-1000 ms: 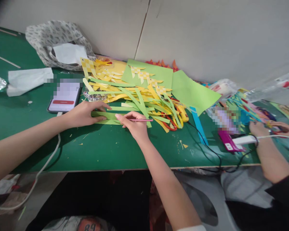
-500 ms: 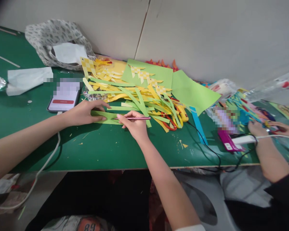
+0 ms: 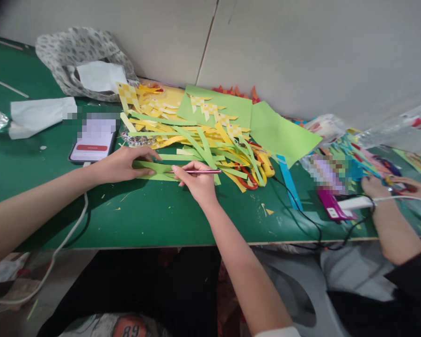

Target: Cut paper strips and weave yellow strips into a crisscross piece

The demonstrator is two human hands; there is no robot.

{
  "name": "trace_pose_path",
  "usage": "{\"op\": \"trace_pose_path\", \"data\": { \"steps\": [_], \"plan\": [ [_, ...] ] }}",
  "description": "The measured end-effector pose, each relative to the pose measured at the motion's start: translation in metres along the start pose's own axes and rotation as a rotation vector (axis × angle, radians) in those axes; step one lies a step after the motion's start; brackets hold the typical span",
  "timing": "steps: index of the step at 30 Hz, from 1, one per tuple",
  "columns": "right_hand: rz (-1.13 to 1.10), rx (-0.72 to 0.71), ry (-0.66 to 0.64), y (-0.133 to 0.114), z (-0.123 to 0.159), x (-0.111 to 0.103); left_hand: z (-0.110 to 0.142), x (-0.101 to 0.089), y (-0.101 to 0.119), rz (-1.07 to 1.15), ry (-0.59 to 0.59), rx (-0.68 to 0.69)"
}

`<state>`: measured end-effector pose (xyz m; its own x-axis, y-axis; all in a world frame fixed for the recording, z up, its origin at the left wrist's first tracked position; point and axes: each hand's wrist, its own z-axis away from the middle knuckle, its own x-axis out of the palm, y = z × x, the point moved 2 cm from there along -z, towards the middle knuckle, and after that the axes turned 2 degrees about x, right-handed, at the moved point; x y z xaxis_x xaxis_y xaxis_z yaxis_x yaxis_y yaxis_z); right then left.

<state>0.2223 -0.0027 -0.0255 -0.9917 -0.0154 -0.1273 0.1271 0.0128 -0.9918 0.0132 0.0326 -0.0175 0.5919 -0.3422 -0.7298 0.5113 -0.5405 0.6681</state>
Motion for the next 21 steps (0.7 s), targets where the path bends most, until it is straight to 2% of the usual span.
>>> {"op": "trace_pose_path", "data": {
  "steps": [16, 21],
  "plan": [
    [0.032, 0.002, -0.006, 0.0006, 0.0003, -0.0004, -0.0005, 0.0, 0.0001, -0.006, 0.005, 0.006],
    [0.026, -0.014, 0.045, 0.0009, -0.0001, -0.0021, -0.0004, -0.0006, 0.0014, -0.005, 0.003, -0.002]
  ]
}}
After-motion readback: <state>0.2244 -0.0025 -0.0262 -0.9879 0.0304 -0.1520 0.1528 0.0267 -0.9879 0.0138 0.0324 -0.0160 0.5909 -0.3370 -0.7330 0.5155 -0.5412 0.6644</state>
